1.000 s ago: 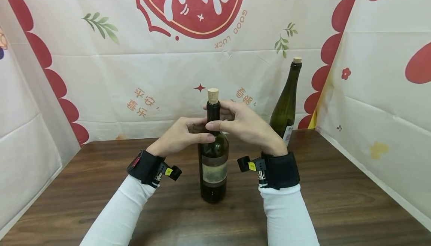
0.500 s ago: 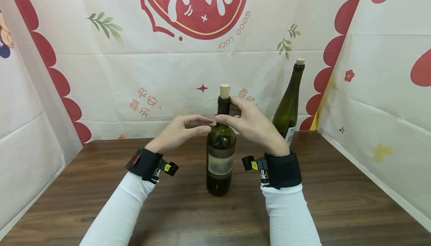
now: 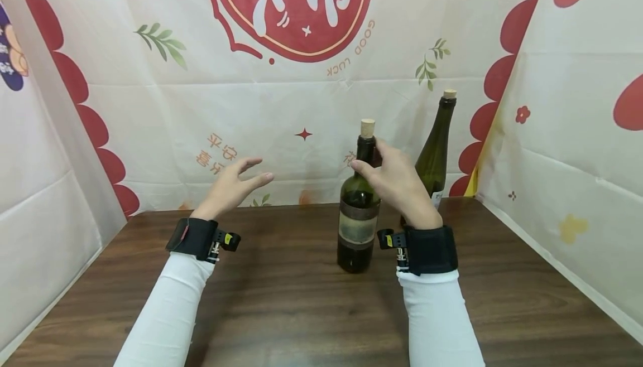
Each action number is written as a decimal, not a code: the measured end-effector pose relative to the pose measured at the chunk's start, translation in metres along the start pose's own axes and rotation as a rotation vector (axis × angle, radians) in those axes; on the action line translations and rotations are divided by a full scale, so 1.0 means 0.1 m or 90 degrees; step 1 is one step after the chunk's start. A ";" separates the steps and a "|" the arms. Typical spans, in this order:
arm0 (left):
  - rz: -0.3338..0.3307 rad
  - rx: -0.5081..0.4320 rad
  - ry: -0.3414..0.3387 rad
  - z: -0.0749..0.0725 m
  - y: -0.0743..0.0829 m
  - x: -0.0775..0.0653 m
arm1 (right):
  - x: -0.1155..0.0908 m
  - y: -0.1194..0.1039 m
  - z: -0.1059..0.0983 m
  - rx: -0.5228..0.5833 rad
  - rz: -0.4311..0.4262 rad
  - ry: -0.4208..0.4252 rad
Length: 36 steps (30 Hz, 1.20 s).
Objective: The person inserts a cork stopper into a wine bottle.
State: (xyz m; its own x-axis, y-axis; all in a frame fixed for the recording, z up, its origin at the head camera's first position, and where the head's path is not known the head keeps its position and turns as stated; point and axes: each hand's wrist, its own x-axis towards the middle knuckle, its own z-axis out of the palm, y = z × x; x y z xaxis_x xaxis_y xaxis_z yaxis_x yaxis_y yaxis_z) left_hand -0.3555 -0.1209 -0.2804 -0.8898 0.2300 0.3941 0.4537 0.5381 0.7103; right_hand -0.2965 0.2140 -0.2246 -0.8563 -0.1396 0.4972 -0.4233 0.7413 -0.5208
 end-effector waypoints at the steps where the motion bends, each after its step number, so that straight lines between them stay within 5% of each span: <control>1: -0.011 0.010 0.006 -0.01 -0.03 0.00 | 0.00 0.03 0.00 -0.004 0.013 0.004; 16: -0.106 0.052 0.012 -0.09 -0.32 0.00 | -0.02 0.60 -0.08 -0.042 0.161 0.190; 27: -0.137 0.077 0.011 -0.19 -0.45 -0.01 | -0.04 0.89 -0.27 -0.082 0.179 0.223; 36: -0.138 0.096 0.010 -0.21 -0.48 -0.01 | -0.09 0.93 -0.41 -0.085 0.208 0.224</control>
State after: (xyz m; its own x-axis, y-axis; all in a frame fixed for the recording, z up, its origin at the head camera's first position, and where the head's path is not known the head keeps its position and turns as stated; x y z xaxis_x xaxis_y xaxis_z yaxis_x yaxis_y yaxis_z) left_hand -0.3751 -0.1640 -0.3025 -0.9641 0.0840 0.2518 0.2388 0.6888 0.6845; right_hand -0.3163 0.3107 -0.2488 -0.7761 0.3278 0.5387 -0.0874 0.7901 -0.6068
